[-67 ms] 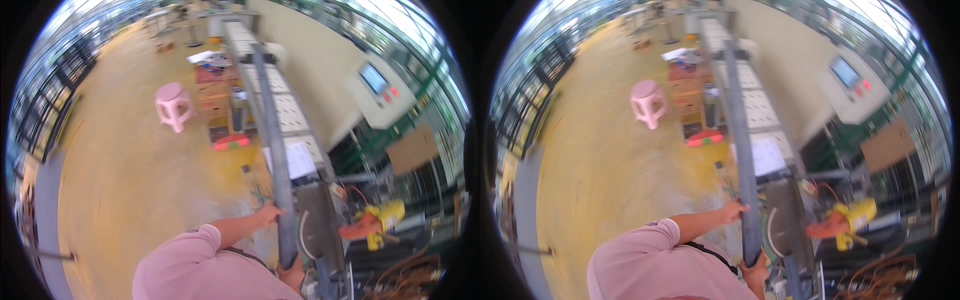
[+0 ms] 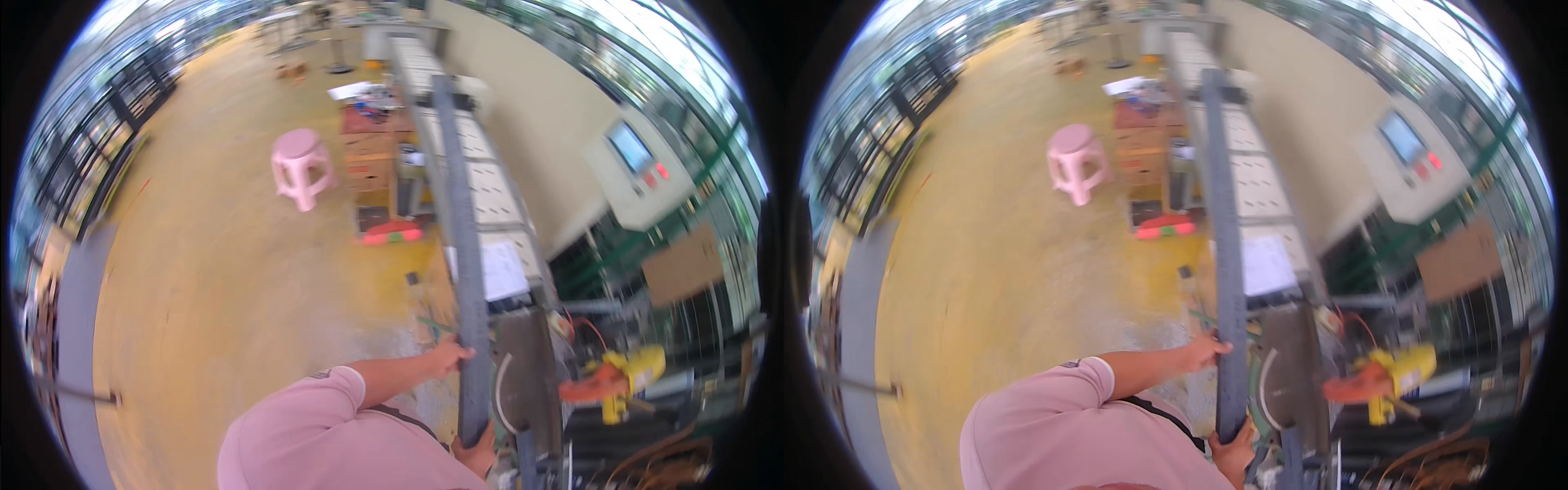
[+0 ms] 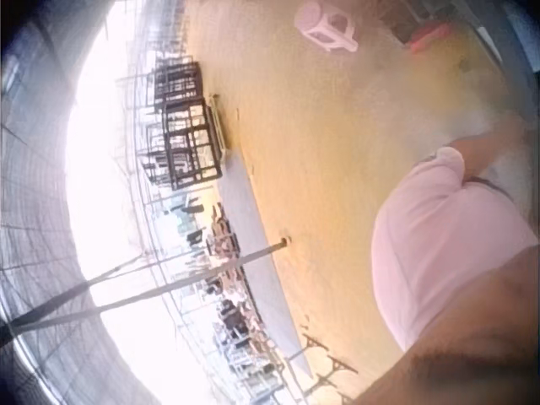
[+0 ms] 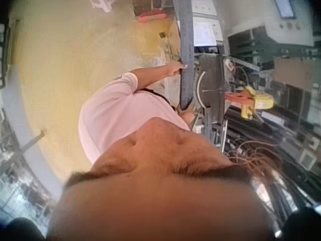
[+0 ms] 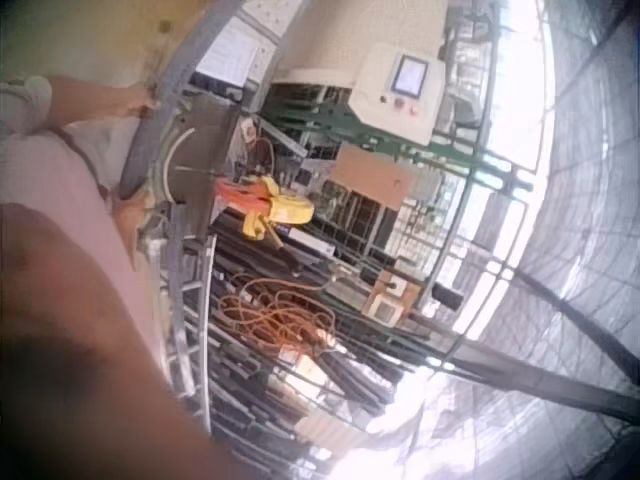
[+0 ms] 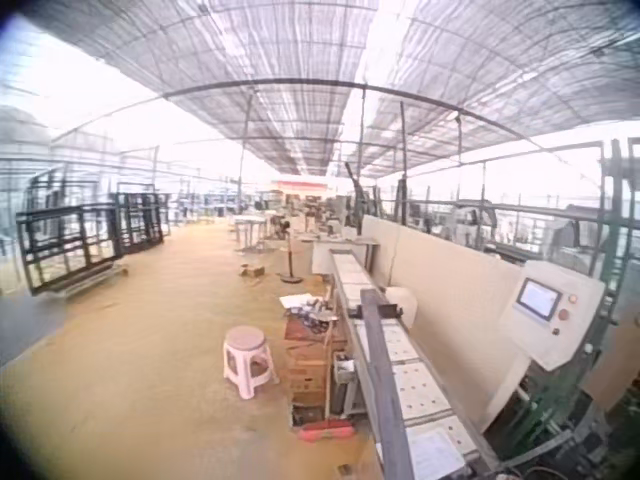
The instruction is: The person picks up a long metal profile, places it on a miter saw table, and cuts it by pulling down the saw handle. They repeat this with other profiles, placing the cut pieces onto a rack and interacting with a digital control screen between cuts.
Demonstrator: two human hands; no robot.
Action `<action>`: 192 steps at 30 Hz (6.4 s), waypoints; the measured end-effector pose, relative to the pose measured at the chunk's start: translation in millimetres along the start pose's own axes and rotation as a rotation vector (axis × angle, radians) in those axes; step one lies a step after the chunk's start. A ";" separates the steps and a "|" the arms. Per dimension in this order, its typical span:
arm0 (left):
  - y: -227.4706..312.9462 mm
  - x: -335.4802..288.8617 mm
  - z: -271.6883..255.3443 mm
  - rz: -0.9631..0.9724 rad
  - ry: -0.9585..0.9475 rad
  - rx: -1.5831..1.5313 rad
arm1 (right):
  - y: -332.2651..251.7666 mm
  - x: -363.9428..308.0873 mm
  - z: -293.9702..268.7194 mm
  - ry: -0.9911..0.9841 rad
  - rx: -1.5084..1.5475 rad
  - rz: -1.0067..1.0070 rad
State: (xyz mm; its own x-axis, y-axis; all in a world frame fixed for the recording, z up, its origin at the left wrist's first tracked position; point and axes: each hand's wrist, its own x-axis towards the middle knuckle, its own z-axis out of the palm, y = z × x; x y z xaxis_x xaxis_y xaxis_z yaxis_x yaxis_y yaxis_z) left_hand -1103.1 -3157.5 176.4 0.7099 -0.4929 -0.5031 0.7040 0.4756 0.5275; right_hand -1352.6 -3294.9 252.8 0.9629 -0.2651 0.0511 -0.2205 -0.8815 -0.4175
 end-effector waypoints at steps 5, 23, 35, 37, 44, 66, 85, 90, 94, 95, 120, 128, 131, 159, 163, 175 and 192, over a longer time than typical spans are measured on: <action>87.2 -117.0 -33.5 0.117 -0.162 0.261 | -12.3 -7.7 96.7 0.137 -0.057 -0.168; 396.6 -603.2 -570.9 1.471 0.476 -0.626 | -415.4 134.5 250.5 -0.633 -0.177 -0.606; 447.6 -621.8 -797.5 1.440 1.277 -1.228 | -940.6 263.4 528.8 -1.333 -0.504 -1.293; 461.4 -651.8 -822.4 1.520 1.239 -1.244 | -1047.2 244.6 575.5 -1.444 -0.436 -1.522; 539.3 -691.4 -959.1 1.582 1.357 -1.599 | -1337.3 149.9 672.2 -1.572 -0.493 -1.894; 1120.7 -931.7 -1562.1 1.580 1.153 -1.302 | -2010.9 218.9 990.6 -1.337 -0.286 -1.618; 1496.2 -1183.7 -1993.9 1.684 1.091 -1.397 | -2662.4 105.4 1244.2 -1.458 -0.362 -1.640; 1637.6 -1225.4 -2119.0 1.669 0.979 -1.179 | -2789.7 118.7 1291.5 -1.288 -0.288 -1.472; 1739.9 -1242.5 -2224.7 1.628 0.911 -1.198 | -2900.7 135.9 1364.2 -1.191 -0.237 -1.459; 1758.2 -1244.9 -2248.7 1.630 0.913 -1.210 | -2930.0 140.3 1385.9 -1.183 -0.231 -1.472; 2104.9 -1505.2 -2954.7 1.072 1.583 -1.616 | -3819.5 16.5 1848.7 -0.971 -0.509 -2.047; 2176.0 -1533.0 -3264.7 0.925 1.748 -1.554 | -4056.7 -44.2 2183.1 -0.941 -0.586 -2.266; 2158.5 -1529.3 -3375.3 1.030 1.742 -1.666 | -4104.5 -105.5 2290.0 -0.972 -0.552 -2.247; 2157.7 -1457.2 -3468.0 0.008 1.764 0.619 | -4110.9 -111.1 2538.4 -0.872 -0.237 -2.195; 2148.1 -1453.2 -3472.1 0.095 1.829 0.690 | -4096.6 -102.3 2541.4 -0.789 -0.163 -2.218; 2154.8 -1471.5 -3487.0 0.030 1.861 0.867 | -4100.7 -80.4 2540.4 -0.710 0.018 -2.312; 2139.1 -1503.5 -3517.1 -0.228 2.148 0.717 | -4099.2 -77.1 2442.2 -0.278 0.478 -2.330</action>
State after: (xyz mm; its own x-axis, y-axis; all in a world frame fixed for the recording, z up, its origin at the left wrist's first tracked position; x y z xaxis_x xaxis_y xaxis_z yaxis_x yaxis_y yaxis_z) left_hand -591.6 1163.5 -346.5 -0.0369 0.9972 -0.0657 0.9775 0.0497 0.2051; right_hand -142.7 1293.3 -255.3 -0.5259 0.6936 0.4923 0.8059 0.5914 0.0276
